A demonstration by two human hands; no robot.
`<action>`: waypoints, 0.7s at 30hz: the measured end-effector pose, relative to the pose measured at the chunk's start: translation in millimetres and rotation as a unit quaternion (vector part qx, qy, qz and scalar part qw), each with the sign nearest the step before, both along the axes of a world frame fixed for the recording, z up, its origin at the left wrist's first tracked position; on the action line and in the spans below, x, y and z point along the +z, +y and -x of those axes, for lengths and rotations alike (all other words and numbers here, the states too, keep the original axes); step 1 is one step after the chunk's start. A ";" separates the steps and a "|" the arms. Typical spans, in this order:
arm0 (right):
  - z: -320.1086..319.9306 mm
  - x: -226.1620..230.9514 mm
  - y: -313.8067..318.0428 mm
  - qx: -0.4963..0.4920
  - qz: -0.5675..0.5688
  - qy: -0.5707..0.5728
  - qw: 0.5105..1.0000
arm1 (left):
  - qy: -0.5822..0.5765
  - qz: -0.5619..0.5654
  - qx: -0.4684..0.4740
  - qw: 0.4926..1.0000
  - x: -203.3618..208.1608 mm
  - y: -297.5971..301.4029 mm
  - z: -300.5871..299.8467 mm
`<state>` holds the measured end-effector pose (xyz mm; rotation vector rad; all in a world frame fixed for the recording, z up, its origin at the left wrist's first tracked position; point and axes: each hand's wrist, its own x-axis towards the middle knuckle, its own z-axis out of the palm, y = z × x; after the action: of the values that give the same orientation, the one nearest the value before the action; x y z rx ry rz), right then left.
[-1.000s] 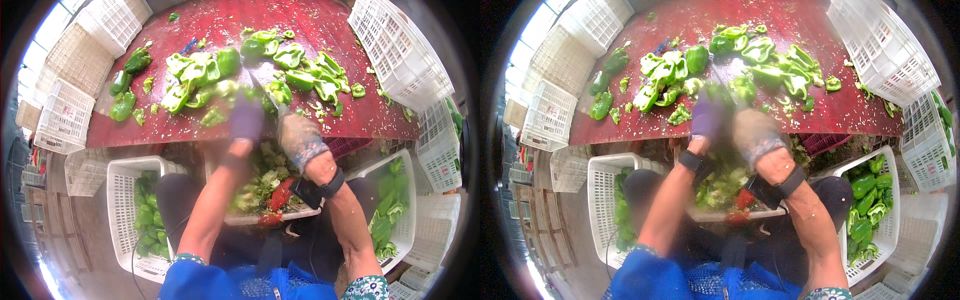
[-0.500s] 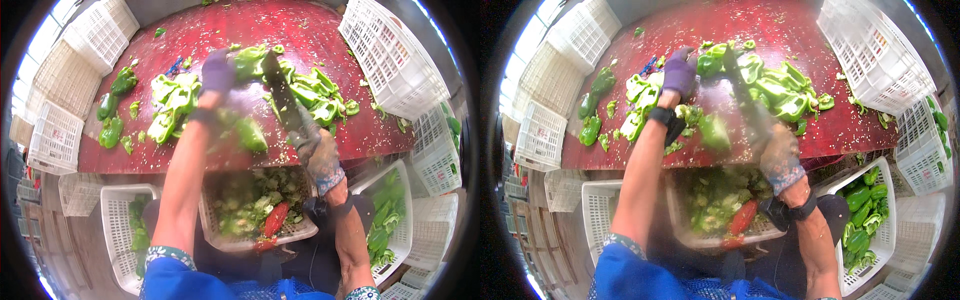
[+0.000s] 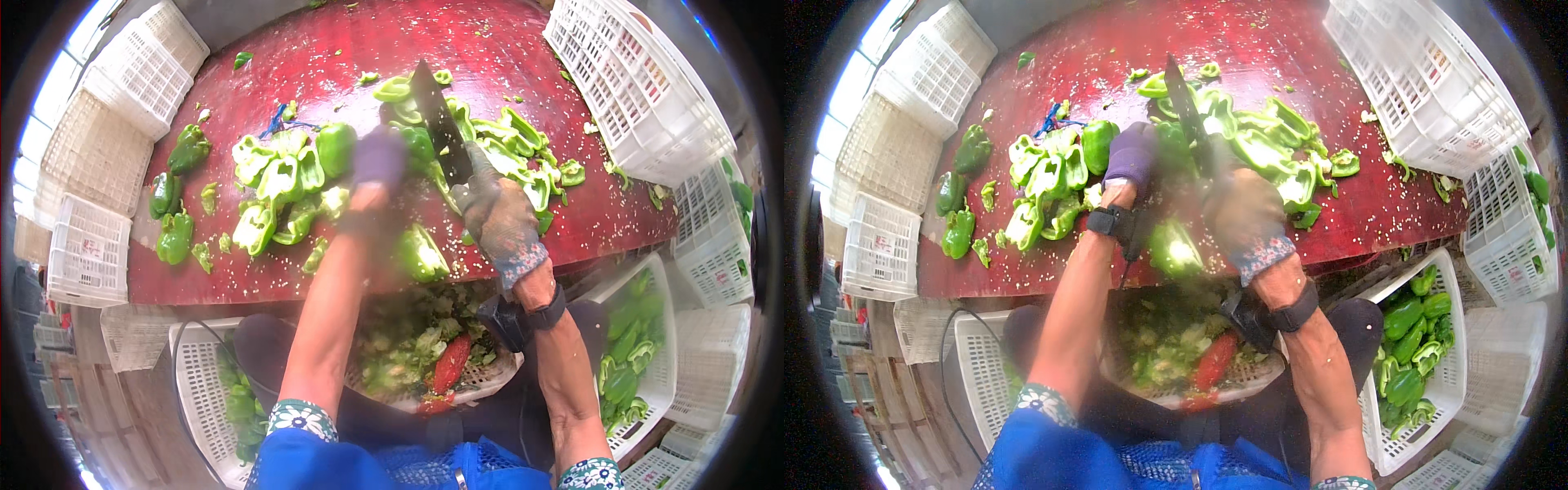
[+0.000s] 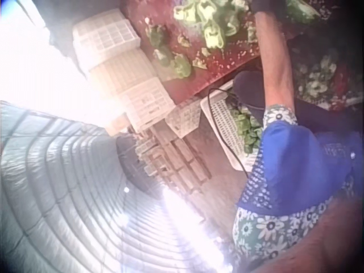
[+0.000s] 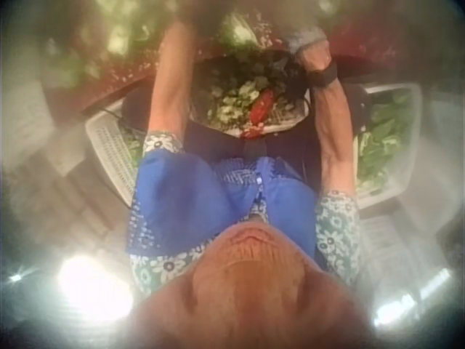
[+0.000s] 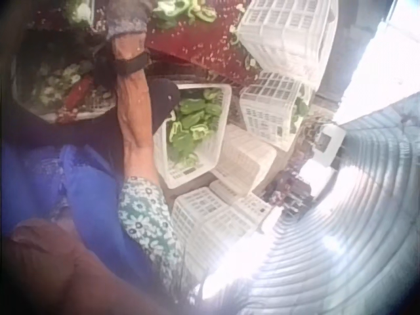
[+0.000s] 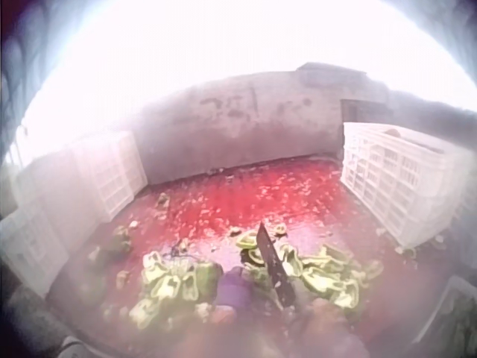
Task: Cleaning and chopping green peppers at a processing table with a cleaver.
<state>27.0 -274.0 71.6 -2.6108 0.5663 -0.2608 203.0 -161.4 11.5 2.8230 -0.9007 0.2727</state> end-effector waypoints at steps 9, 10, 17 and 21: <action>-20.3 -10.8 -5.0 0.140 0.091 -0.009 0.986 | 0.015 -0.011 0.007 1.000 -20.4 1.7 -8.3; -22.1 -11.3 -6.8 0.148 0.083 -0.008 0.985 | 0.046 0.051 0.036 0.997 -19.0 -1.0 -5.1; -59.2 -38.3 -3.2 0.103 0.063 0.031 0.992 | -0.030 0.137 -0.010 0.990 -44.4 4.9 -9.9; -37.1 -28.2 3.0 0.094 0.036 -0.015 0.995 | -0.163 0.117 0.019 0.980 -7.6 50.6 -26.2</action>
<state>64.1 -270.9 43.4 -2.7026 0.3021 -0.2628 229.2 -110.8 3.9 2.6196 -0.8097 0.8094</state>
